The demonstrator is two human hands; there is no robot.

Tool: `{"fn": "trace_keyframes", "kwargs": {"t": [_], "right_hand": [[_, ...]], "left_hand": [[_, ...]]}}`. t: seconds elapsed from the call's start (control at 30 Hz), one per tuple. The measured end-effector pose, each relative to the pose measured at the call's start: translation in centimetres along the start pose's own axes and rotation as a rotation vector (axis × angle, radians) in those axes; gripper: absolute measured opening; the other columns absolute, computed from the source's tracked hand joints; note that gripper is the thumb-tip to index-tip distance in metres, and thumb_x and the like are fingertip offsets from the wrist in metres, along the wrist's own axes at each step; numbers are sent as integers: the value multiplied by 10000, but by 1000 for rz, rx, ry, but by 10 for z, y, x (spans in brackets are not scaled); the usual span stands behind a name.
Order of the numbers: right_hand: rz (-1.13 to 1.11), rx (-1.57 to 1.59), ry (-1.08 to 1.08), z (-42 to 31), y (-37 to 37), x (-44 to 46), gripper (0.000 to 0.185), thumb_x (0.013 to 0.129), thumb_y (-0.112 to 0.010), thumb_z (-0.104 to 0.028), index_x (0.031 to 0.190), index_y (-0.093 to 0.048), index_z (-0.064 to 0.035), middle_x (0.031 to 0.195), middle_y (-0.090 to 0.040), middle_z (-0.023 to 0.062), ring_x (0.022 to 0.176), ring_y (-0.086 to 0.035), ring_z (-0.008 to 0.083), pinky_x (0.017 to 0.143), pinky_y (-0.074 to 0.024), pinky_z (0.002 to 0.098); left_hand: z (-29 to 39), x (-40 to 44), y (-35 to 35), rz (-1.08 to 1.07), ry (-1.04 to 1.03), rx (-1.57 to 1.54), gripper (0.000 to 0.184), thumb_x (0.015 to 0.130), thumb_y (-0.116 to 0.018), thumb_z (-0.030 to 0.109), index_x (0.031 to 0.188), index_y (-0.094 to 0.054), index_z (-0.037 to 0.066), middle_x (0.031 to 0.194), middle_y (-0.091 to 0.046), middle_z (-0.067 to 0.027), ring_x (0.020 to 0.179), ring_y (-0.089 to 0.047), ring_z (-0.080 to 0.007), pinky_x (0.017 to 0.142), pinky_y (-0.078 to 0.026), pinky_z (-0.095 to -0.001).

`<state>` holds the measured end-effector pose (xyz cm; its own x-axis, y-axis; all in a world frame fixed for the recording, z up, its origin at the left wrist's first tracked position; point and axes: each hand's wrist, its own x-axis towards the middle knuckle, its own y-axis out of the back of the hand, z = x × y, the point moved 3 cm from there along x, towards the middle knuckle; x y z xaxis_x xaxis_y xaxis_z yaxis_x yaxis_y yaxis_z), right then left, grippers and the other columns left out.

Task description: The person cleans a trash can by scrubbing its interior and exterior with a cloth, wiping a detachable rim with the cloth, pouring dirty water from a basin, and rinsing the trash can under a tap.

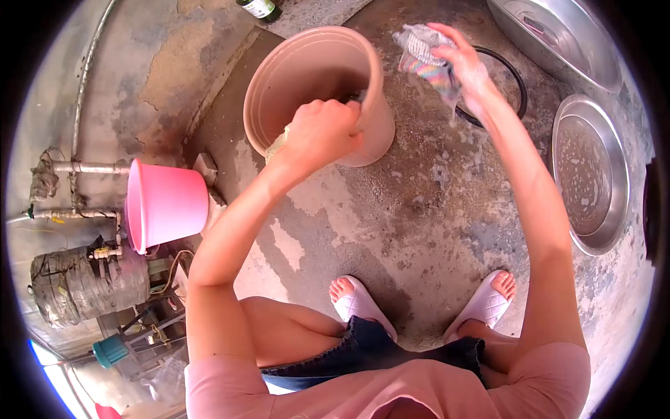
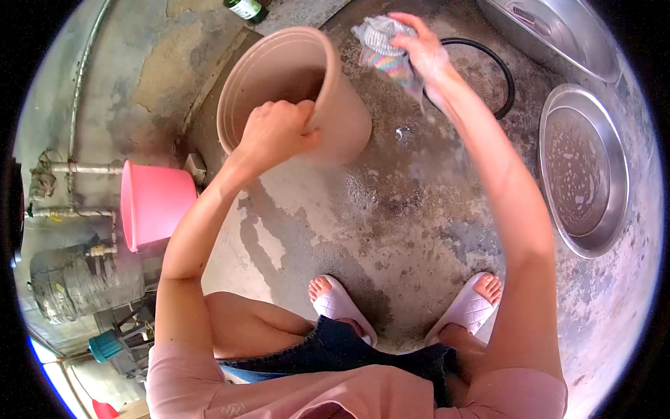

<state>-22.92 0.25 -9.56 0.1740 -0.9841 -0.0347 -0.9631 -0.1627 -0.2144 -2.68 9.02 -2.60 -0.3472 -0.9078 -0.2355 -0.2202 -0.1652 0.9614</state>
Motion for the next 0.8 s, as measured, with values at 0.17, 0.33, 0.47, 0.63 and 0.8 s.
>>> {"fn": "trace_keyframes", "kwargs": {"t": [0.17, 0.33, 0.47, 0.63, 0.8], "right_hand": [[208, -156, 215, 12, -16, -5, 446, 756, -567, -78, 1185, -454, -114, 1069, -575, 137, 890, -605, 221, 718, -498, 349], [141, -479, 289, -13, -100, -26, 339, 721, -610, -124, 1043, -507, -108, 1005, -557, 139, 948, -527, 308, 822, -445, 407], [367, -531, 733, 3, -169, -7, 344, 728, -607, -120, 1059, -515, -126, 1136, -514, 109, 1054, -457, 308, 920, -369, 413], [209, -777, 694, 57, -124, -19, 381, 716, -611, -54, 1080, -520, -119, 1186, -502, 86, 1119, -413, 309, 962, -342, 427], [548, -790, 418, 89, -104, -14, 370, 723, -601, -61, 1080, -531, -134, 1194, -508, 73, 1095, -431, 300, 952, -345, 426]], "left_hand": [[-28, 2, 45, 187, 150, -216, 210, 696, -618, 238, 765, -577, 44, 718, -619, -129, 664, -595, -299, 638, -474, -375], [-73, 13, 41, 219, 167, -507, 267, 749, -623, 266, 818, -587, 11, 660, -585, -81, 591, -519, -191, 590, -426, -323], [-96, 10, 23, 299, 145, -821, 348, 838, -555, 325, 899, -580, -17, 701, -559, -33, 670, -471, -91, 619, -409, -277], [-110, -1, 17, 250, 311, -877, 430, 879, -500, 385, 999, -552, -24, 844, -568, -43, 789, -472, -97, 729, -395, -258], [-118, -2, 11, 295, 347, -1033, 555, 877, -478, 435, 1155, -483, -45, 1065, -565, -110, 1008, -482, -162, 907, -335, -282]]}}
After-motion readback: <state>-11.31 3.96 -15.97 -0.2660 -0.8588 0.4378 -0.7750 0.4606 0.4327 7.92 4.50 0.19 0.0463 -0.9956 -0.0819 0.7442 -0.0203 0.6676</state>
